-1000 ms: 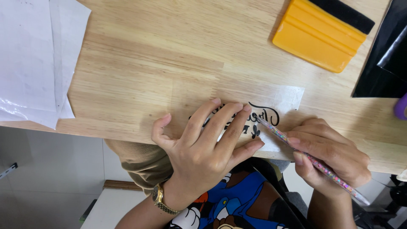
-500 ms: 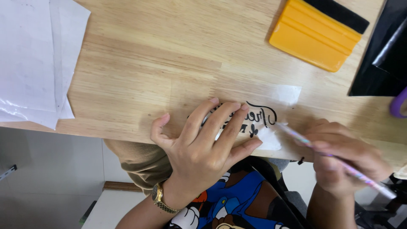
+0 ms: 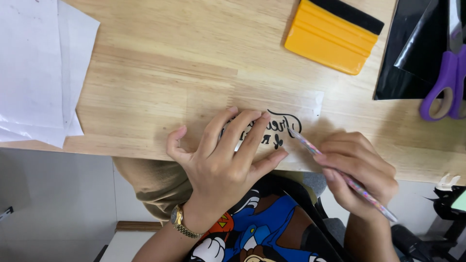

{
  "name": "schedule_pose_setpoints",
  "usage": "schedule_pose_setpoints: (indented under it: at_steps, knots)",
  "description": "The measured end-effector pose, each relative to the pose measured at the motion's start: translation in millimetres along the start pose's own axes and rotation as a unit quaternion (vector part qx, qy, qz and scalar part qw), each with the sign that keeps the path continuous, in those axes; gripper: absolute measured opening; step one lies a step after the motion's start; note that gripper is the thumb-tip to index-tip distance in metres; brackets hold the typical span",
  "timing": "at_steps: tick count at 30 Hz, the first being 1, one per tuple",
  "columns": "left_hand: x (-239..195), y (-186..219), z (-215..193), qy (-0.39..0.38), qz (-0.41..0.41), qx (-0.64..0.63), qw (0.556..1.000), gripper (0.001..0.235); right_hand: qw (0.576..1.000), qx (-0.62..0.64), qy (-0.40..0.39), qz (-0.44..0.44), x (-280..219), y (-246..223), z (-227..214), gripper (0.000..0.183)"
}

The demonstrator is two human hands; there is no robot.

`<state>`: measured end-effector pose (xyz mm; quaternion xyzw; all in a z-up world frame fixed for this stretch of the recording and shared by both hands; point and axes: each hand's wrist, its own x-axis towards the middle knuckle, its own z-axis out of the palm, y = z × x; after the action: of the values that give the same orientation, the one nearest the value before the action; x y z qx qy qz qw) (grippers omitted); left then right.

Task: Weeding a vinyl decal by removing excess material with a precision pick tool

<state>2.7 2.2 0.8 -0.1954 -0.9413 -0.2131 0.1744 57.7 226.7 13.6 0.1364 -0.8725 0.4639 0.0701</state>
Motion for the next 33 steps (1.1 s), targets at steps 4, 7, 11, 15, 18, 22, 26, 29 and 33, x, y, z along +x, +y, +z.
schedule_pose_setpoints:
  at_steps: [4, 7, 11, 15, 18, 22, 26, 29, 33]
  knots:
    - [-2.1, -0.7, -1.0, -0.008, -0.003, -0.006, 1.0, 0.041, 0.999, -0.029, -0.03, -0.014, 13.8, -4.7, 8.4, 0.017]
    - [-2.1, -1.3, -1.9, -0.012, -0.005, -0.003, 1.0, 0.038, 0.999, -0.03, -0.03, -0.022, 13.9, -2.4, 8.6, 0.015]
    - [-3.4, -1.8, -1.4, -0.02, -0.009, 0.002, 1.0, 0.04, 0.999, -0.029, -0.019, -0.014, 10.0, -0.4, 10.1, 0.017]
    - [-3.0, -1.9, 0.0, -0.01, -0.005, 0.007, 1.0, 0.038, 0.999, -0.035, -0.017, -0.015, 9.5, 1.3, 10.5, 0.016]
    - [-2.3, -1.4, 0.9, -0.006, -0.006, 0.005, 1.0, 0.034, 0.999, -0.038, -0.018, -0.015, 9.4, 1.3, 10.4, 0.015]
    - [-3.0, -1.0, 1.8, -0.009, -0.008, 0.006, 1.0, 0.03, 0.999, -0.038, -0.021, -0.014, 9.6, 1.8, 10.6, 0.016]
    - [-2.9, -0.7, 3.0, -0.003, -0.009, 0.005, 1.0, 0.029, 0.999, -0.04, -0.014, -0.008, 8.8, 1.9, 11.8, 0.016]
    - [-2.5, -0.8, 2.3, 0.0, -0.008, 0.002, 1.0, 0.027, 0.999, -0.041, -0.015, -0.014, 7.9, 3.4, 11.2, 0.017]
    - [-3.5, -0.9, 2.1, -0.014, -0.007, 0.007, 1.0, 0.034, 0.999, -0.048, -0.015, -0.01, 7.9, 2.1, 10.8, 0.018]
